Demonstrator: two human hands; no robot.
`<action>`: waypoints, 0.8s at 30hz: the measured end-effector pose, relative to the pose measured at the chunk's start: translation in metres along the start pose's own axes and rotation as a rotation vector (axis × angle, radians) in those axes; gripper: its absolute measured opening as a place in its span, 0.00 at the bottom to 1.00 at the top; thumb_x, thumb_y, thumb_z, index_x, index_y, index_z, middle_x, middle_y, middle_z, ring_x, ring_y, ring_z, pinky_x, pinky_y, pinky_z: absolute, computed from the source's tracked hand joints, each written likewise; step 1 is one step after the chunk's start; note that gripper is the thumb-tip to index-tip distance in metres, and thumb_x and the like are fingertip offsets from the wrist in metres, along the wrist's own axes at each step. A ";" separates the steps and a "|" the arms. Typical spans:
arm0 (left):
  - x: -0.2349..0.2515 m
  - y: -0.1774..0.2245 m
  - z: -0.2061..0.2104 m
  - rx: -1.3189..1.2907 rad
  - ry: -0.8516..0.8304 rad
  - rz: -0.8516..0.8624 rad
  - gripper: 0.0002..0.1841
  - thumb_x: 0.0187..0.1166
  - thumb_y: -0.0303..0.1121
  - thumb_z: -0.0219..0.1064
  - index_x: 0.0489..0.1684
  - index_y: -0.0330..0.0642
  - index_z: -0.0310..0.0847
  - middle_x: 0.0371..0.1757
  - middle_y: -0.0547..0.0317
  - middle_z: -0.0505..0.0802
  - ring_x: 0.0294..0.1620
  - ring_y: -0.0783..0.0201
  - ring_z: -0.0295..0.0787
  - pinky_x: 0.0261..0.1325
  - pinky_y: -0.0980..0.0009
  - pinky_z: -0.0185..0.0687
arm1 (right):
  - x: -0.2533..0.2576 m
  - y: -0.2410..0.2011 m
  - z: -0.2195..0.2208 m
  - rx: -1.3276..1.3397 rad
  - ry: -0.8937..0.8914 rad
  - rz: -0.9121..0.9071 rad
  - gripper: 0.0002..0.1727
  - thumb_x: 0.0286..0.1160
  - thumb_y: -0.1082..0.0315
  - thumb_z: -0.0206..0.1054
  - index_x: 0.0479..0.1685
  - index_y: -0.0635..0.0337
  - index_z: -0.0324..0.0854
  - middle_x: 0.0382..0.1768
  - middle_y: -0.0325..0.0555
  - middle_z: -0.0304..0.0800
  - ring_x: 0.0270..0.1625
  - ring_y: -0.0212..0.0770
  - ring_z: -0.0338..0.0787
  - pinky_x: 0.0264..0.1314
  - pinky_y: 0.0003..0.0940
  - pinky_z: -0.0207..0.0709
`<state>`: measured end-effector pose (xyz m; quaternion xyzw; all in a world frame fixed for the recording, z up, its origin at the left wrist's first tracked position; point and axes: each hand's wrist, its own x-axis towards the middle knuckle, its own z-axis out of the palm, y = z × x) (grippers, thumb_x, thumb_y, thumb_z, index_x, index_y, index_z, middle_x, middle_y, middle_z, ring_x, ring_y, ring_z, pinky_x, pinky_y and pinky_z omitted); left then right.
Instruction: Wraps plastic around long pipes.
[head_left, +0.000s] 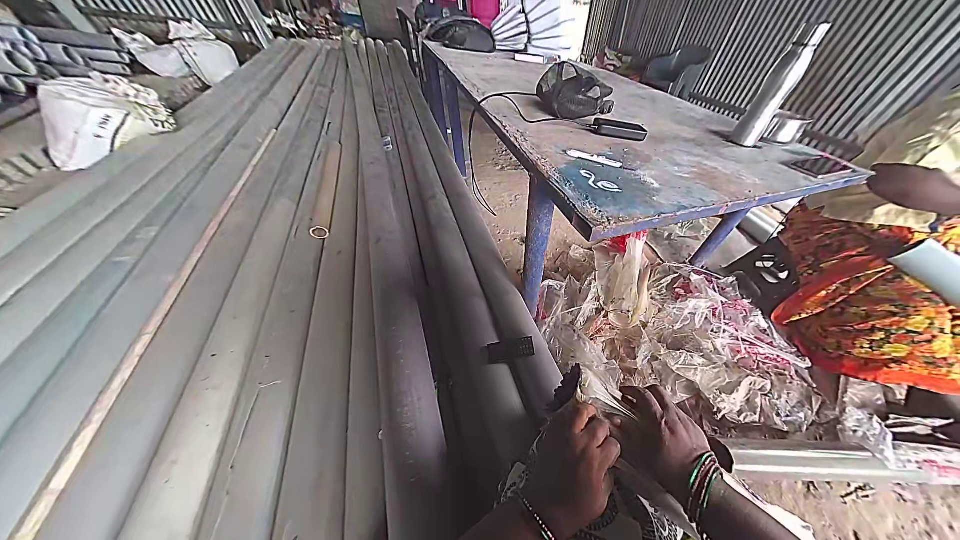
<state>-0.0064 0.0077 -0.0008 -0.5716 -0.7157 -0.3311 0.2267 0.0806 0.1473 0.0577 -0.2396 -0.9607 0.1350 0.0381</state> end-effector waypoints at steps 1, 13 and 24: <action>0.002 0.000 -0.001 -0.003 -0.009 0.003 0.03 0.54 0.35 0.71 0.16 0.50 0.88 0.31 0.64 0.93 0.51 0.55 0.92 0.52 0.62 0.86 | 0.002 0.001 -0.001 -0.005 0.007 -0.017 0.25 0.76 0.53 0.73 0.63 0.63 0.86 0.57 0.67 0.89 0.49 0.67 0.94 0.45 0.63 0.84; 0.012 0.008 0.001 -0.013 -0.023 -0.058 0.03 0.52 0.35 0.75 0.17 0.49 0.88 0.32 0.62 0.94 0.52 0.54 0.93 0.46 0.58 0.86 | 0.048 0.005 -0.037 -0.065 -0.403 0.171 0.23 0.89 0.55 0.60 0.71 0.62 0.82 0.67 0.65 0.87 0.69 0.67 0.86 0.69 0.68 0.73; -0.013 0.020 -0.006 -0.037 0.040 -0.070 0.09 0.68 0.36 0.65 0.18 0.52 0.85 0.28 0.63 0.89 0.49 0.59 0.88 0.60 0.65 0.74 | 0.077 0.041 -0.028 0.005 -0.449 0.088 0.26 0.89 0.48 0.59 0.58 0.66 0.85 0.50 0.67 0.91 0.59 0.68 0.89 0.61 0.69 0.74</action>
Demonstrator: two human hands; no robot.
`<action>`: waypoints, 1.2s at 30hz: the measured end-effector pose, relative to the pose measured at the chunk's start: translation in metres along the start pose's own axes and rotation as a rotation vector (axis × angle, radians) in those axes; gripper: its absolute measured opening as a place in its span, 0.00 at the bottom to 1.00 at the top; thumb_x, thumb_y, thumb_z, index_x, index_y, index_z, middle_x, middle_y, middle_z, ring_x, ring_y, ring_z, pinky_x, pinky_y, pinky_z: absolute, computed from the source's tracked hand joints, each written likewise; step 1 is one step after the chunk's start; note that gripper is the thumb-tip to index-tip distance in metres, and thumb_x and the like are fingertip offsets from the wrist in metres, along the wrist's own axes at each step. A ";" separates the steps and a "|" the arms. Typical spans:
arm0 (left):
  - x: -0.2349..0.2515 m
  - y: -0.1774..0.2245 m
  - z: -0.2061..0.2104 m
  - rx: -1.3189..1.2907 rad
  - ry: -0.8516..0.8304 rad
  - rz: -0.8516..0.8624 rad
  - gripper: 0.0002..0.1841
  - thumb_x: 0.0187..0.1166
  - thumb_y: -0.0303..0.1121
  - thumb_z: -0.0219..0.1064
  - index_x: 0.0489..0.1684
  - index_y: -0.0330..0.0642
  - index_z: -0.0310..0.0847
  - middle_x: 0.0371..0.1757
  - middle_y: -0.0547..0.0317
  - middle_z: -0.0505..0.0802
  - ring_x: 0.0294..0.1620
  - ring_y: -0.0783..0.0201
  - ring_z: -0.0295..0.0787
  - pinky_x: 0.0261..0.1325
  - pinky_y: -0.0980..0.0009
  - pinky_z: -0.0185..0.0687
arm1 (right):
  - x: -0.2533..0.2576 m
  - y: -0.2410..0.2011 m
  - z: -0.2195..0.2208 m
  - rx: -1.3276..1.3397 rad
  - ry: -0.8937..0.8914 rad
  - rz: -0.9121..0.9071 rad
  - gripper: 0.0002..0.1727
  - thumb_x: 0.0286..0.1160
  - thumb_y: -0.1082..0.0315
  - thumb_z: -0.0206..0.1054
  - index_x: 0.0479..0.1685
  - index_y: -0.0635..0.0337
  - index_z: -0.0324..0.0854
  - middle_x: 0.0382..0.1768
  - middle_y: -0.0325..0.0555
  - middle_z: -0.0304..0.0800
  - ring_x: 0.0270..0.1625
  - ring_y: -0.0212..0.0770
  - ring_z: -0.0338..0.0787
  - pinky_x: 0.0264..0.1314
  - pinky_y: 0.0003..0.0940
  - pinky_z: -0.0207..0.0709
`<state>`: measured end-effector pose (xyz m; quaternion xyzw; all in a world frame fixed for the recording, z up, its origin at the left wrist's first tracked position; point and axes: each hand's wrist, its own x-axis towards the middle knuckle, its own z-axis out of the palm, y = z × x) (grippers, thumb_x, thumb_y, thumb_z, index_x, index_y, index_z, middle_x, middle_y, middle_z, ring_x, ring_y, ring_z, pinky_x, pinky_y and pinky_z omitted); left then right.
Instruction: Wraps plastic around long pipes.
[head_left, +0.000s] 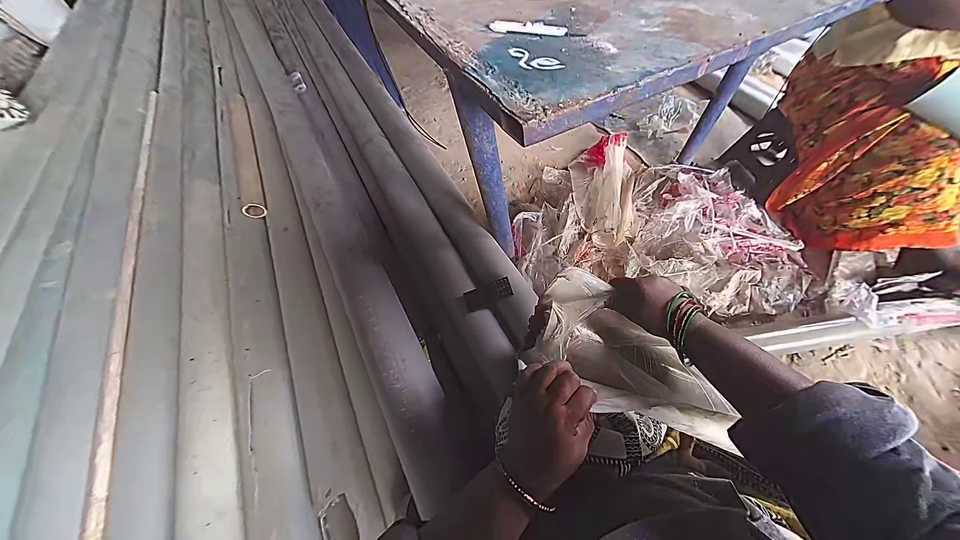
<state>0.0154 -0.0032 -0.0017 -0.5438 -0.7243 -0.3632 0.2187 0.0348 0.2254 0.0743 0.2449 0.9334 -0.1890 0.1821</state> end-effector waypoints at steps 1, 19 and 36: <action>-0.006 0.002 -0.001 -0.011 -0.005 -0.008 0.09 0.70 0.37 0.65 0.20 0.53 0.85 0.28 0.64 0.87 0.49 0.60 0.87 0.61 0.66 0.73 | 0.006 0.008 0.001 0.010 0.005 -0.001 0.27 0.89 0.47 0.58 0.55 0.66 0.85 0.47 0.67 0.91 0.57 0.67 0.89 0.59 0.69 0.74; -0.023 -0.004 0.001 -0.100 -0.032 -0.049 0.16 0.87 0.52 0.58 0.42 0.55 0.87 0.38 0.65 0.84 0.54 0.65 0.80 0.69 0.73 0.66 | -0.011 0.014 0.010 0.065 0.138 -0.062 0.28 0.85 0.41 0.61 0.45 0.62 0.86 0.32 0.59 0.89 0.43 0.63 0.90 0.45 0.66 0.75; 0.012 0.004 -0.005 0.104 -0.186 -0.027 0.18 0.71 0.54 0.66 0.40 0.54 0.96 0.43 0.55 0.96 0.48 0.51 0.92 0.53 0.54 0.81 | -0.033 -0.036 0.012 -0.019 0.179 -0.134 0.24 0.87 0.51 0.62 0.68 0.60 0.82 0.62 0.61 0.87 0.68 0.63 0.86 0.59 0.61 0.78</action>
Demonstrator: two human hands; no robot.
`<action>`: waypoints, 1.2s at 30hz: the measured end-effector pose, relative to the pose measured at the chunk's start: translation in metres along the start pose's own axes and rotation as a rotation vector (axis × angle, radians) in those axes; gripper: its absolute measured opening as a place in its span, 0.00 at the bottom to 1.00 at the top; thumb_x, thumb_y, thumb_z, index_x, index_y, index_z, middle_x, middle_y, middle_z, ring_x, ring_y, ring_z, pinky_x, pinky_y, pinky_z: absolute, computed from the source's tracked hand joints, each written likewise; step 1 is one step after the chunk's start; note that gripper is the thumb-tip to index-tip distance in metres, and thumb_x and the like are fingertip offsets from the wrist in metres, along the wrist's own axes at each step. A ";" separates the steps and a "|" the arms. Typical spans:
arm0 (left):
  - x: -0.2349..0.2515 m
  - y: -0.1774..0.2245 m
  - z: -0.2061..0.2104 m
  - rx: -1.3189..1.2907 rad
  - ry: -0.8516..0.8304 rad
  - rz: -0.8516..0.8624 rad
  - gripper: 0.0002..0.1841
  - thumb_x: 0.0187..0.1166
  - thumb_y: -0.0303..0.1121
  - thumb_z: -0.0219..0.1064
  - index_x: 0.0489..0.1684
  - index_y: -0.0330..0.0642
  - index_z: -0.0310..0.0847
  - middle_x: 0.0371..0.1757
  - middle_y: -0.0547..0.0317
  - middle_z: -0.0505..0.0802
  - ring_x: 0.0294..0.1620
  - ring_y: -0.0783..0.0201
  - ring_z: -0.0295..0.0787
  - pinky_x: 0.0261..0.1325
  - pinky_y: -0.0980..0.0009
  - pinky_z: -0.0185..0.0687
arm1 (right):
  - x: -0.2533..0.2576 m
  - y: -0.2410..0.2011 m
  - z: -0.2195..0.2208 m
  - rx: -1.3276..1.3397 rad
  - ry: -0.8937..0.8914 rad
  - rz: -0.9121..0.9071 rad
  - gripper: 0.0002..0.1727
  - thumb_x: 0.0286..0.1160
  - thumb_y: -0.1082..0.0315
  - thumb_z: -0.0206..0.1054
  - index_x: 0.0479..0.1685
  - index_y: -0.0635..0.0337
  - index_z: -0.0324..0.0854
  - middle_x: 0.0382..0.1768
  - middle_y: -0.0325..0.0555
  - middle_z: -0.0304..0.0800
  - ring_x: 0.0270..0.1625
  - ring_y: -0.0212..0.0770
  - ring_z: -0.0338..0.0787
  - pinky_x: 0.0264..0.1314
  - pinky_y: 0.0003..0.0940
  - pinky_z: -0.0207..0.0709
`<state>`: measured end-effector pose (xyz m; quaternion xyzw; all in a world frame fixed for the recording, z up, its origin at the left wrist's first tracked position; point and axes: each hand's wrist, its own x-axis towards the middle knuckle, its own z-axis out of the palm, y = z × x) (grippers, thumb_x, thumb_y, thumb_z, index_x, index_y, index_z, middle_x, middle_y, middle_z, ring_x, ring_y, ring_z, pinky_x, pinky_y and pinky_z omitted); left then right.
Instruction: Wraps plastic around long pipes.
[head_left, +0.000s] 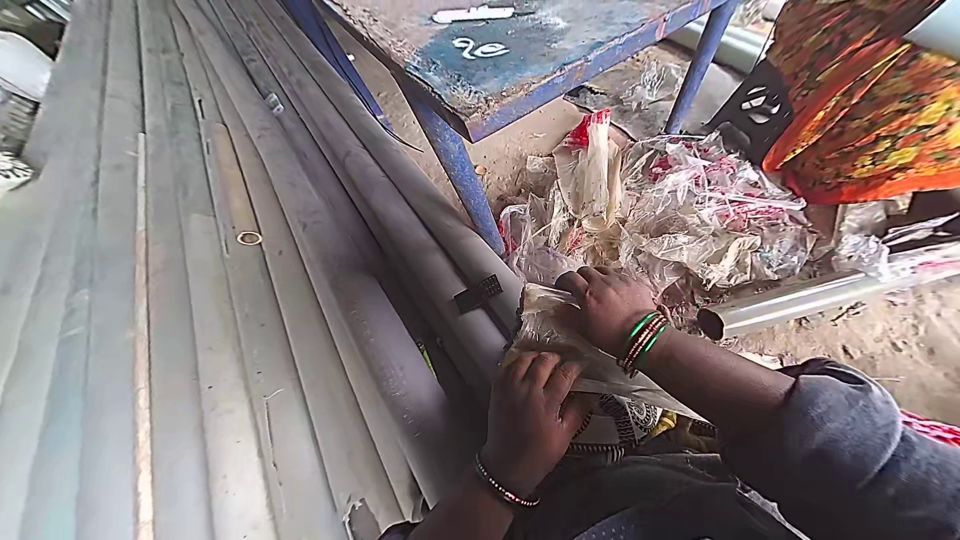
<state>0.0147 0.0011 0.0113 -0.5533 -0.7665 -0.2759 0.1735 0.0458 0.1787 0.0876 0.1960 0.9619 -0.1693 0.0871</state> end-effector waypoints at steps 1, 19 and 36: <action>0.003 0.001 -0.002 -0.008 -0.037 -0.007 0.15 0.68 0.49 0.68 0.37 0.53 0.96 0.43 0.54 0.96 0.47 0.49 0.93 0.51 0.52 0.82 | 0.006 0.000 0.001 -0.038 -0.008 -0.006 0.23 0.90 0.52 0.58 0.68 0.61 0.81 0.60 0.61 0.88 0.65 0.63 0.88 0.57 0.60 0.79; -0.045 -0.009 0.015 -0.232 0.120 0.029 0.13 0.82 0.36 0.58 0.40 0.58 0.92 0.36 0.69 0.88 0.47 0.65 0.77 0.64 0.72 0.61 | 0.077 0.044 0.005 -0.158 -0.186 0.090 0.35 0.91 0.37 0.46 0.80 0.57 0.68 0.47 0.67 0.90 0.55 0.69 0.91 0.54 0.67 0.77; -0.040 -0.022 -0.005 -0.301 -0.060 0.025 0.22 0.90 0.56 0.52 0.51 0.55 0.91 0.49 0.67 0.94 0.55 0.66 0.83 0.66 0.73 0.70 | 0.063 0.046 -0.003 -0.042 -0.096 0.049 0.35 0.86 0.36 0.55 0.73 0.58 0.75 0.52 0.65 0.91 0.58 0.68 0.91 0.54 0.67 0.78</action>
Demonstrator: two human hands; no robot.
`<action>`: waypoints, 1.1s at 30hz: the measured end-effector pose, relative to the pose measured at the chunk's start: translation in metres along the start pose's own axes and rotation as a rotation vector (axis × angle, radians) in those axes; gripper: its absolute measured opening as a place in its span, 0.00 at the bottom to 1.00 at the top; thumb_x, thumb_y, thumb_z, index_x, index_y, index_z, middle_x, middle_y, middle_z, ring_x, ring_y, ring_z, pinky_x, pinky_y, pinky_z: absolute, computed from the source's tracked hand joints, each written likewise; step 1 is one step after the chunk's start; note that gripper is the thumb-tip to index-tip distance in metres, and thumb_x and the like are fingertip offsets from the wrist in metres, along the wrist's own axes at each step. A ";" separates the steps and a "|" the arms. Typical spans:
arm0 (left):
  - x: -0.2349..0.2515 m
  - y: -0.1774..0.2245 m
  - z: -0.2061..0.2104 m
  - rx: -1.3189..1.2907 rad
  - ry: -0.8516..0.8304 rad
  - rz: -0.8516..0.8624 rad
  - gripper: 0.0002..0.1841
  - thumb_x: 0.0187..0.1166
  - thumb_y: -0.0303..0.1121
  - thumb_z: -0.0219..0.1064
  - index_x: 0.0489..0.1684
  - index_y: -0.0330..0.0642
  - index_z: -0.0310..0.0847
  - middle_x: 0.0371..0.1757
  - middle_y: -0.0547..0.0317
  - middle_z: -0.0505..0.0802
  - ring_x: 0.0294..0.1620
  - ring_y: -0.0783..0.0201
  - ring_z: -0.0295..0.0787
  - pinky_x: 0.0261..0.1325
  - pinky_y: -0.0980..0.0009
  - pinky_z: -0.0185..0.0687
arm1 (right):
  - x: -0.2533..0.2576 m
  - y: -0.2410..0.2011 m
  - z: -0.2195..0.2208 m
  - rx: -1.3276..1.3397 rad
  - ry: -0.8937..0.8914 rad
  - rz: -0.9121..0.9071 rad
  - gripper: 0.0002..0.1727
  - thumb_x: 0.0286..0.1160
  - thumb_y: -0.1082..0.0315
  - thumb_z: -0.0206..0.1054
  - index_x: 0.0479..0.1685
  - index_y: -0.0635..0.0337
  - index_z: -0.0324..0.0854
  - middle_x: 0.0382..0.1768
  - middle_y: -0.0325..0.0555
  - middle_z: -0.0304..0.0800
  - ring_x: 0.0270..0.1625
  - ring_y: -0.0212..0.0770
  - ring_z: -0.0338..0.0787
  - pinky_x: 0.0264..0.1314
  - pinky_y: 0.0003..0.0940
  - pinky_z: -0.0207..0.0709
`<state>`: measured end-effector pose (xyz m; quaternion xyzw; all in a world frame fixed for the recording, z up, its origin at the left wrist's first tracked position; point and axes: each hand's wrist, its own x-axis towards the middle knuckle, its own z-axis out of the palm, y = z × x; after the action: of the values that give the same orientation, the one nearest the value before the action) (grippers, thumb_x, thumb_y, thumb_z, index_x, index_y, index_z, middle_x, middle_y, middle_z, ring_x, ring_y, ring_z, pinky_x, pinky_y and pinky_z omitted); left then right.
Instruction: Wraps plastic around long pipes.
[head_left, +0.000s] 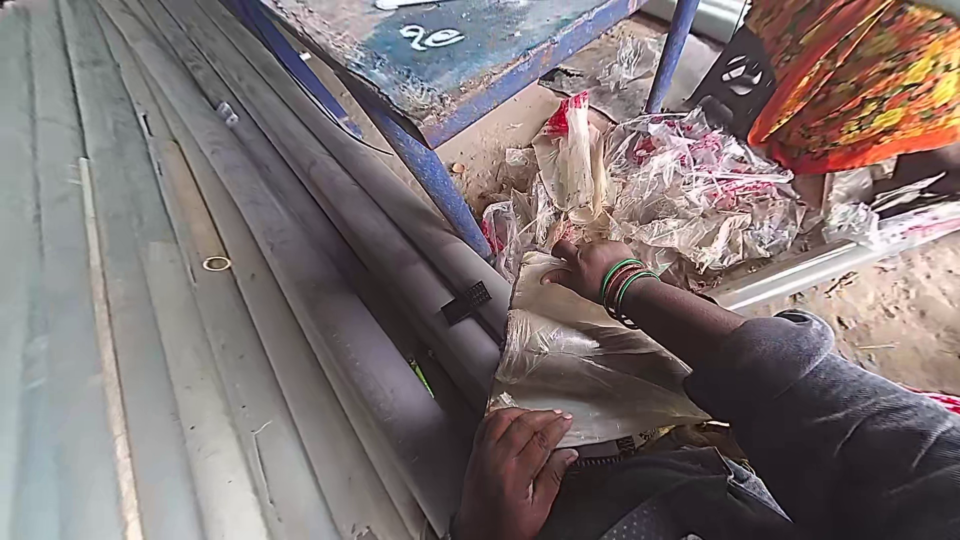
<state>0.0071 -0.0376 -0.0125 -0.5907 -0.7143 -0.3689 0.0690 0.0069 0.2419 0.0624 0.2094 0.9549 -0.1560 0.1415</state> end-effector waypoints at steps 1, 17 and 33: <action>0.007 0.000 -0.006 -0.012 -0.004 0.014 0.23 0.90 0.54 0.52 0.49 0.52 0.92 0.50 0.64 0.96 0.56 0.65 0.86 0.66 0.73 0.72 | -0.007 -0.001 -0.002 0.017 0.042 -0.052 0.35 0.85 0.37 0.57 0.71 0.59 0.77 0.51 0.65 0.91 0.57 0.67 0.91 0.53 0.67 0.79; 0.141 0.016 -0.009 0.209 -0.625 -0.063 0.18 0.78 0.43 0.72 0.57 0.41 0.93 0.63 0.45 0.93 0.70 0.40 0.85 0.73 0.39 0.73 | -0.187 0.057 0.077 0.279 0.599 -0.133 0.12 0.79 0.63 0.66 0.41 0.63 0.92 0.39 0.60 0.94 0.38 0.63 0.96 0.34 0.62 0.84; 0.143 0.029 0.005 0.448 -0.617 0.157 0.13 0.81 0.33 0.65 0.47 0.36 0.95 0.53 0.45 0.97 0.58 0.42 0.95 0.60 0.40 0.85 | -0.202 0.059 0.075 0.359 0.105 -0.230 0.18 0.90 0.64 0.56 0.55 0.73 0.84 0.57 0.69 0.87 0.64 0.69 0.86 0.55 0.63 0.78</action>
<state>-0.0074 0.0801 0.0729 -0.6972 -0.7169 -0.0026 0.0063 0.2249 0.1936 0.0478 0.1286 0.9354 -0.3277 0.0332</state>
